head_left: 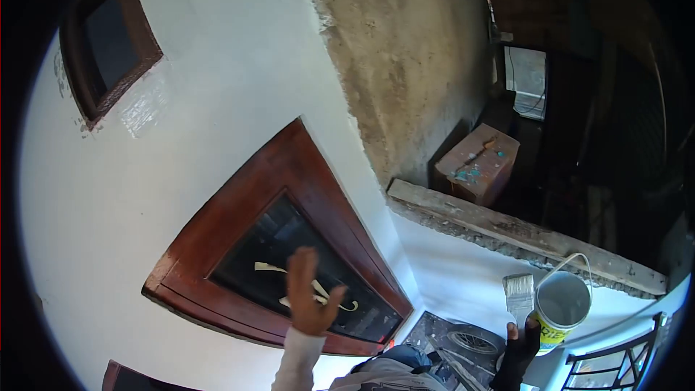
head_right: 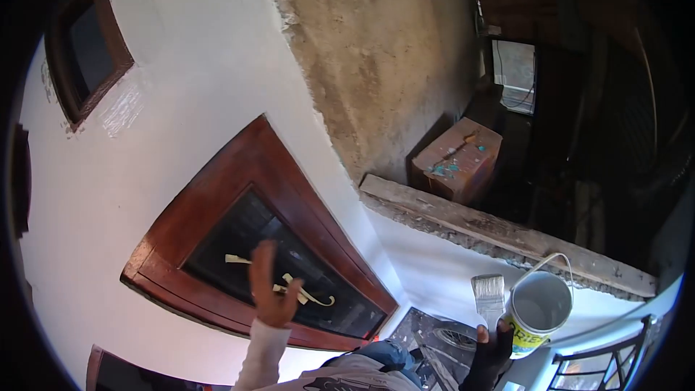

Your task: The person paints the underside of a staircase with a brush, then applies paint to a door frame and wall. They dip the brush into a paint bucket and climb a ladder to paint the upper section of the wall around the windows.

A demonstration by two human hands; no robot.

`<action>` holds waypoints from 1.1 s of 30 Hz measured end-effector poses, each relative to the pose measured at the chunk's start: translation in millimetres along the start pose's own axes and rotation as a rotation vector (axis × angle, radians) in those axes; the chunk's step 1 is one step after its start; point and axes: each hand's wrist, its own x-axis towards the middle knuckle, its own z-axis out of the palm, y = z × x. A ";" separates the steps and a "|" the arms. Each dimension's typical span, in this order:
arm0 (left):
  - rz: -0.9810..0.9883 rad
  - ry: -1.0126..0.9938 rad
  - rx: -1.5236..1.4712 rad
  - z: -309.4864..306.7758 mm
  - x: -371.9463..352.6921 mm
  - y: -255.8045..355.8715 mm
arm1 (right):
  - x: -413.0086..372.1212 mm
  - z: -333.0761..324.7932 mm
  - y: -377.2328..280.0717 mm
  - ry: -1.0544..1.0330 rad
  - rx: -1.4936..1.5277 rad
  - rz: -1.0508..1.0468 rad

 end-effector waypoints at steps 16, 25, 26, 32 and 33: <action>0.165 -0.339 -0.217 294.5 52.3 31.4 | -24.6 -33.1 -25.0 -0.346 -0.312 -0.123; 0.187 -0.306 -0.084 306.7 44.8 30.9 | -16.2 -34.3 -27.2 -0.477 -0.435 -0.093; 0.187 -0.306 -0.074 308.7 44.4 29.9 | -19.6 -36.7 -25.8 -0.485 -0.435 -0.095; 0.194 -0.277 -0.060 318.4 41.5 24.2 | -19.3 -39.8 -35.4 -0.399 -0.486 -0.112; 0.197 -0.274 -0.064 318.6 41.9 23.9 | -10.1 -41.0 -47.7 -0.408 -0.354 0.009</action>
